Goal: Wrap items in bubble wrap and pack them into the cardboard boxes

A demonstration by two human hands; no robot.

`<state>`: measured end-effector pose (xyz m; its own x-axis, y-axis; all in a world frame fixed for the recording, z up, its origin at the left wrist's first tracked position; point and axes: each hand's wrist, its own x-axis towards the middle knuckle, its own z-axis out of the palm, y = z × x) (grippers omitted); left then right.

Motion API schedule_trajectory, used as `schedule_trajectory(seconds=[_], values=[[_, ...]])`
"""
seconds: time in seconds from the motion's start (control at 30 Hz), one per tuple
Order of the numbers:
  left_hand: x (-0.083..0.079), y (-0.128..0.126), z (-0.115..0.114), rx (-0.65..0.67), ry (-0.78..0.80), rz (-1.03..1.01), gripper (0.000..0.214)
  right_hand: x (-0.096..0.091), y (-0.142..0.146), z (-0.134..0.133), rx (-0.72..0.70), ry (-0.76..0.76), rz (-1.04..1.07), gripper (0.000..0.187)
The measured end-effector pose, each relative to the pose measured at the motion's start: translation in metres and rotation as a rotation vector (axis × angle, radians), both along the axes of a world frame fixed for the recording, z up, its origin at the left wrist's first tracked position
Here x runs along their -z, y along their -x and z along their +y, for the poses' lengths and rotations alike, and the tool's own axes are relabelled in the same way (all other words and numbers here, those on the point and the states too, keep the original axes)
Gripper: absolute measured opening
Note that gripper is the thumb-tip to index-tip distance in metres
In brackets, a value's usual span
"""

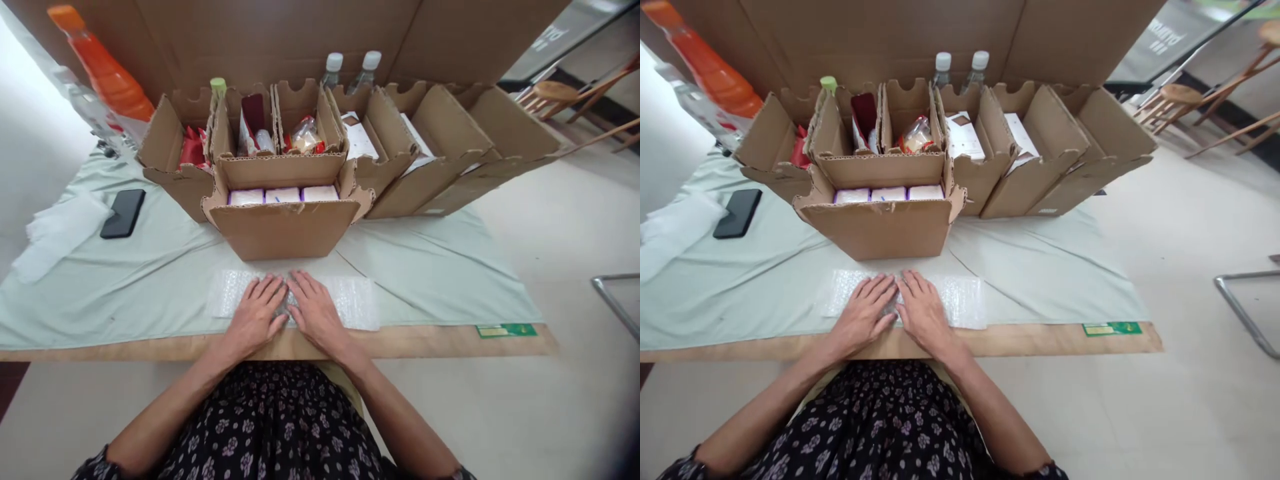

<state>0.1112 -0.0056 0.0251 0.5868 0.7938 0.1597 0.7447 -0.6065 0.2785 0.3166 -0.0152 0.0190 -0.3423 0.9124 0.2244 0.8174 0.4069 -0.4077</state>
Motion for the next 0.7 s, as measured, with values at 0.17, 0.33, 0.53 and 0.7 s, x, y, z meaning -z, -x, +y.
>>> schedule_trajectory(seconds=[0.17, 0.33, 0.53, 0.7], values=[[0.009, 0.037, -0.002, -0.062, 0.022, 0.101, 0.058, 0.023, -0.084, -0.045, 0.330, -0.024, -0.169, 0.053], [0.004, 0.058, 0.001, -0.151, -0.002, -0.095, 0.048, 0.016, -0.145, -0.079, 0.671, -0.198, -0.123, 0.044], [0.008, 0.083, 0.010, -0.568, -0.102, -0.180, 0.039, 0.013, -0.113, -0.052, 0.649, -0.156, -0.068, 0.038], [0.007, 0.074, 0.004, -0.662, -0.060, -0.256, 0.015, 0.012, -0.090, -0.044, 0.639, -0.122, 0.164, 0.027]])
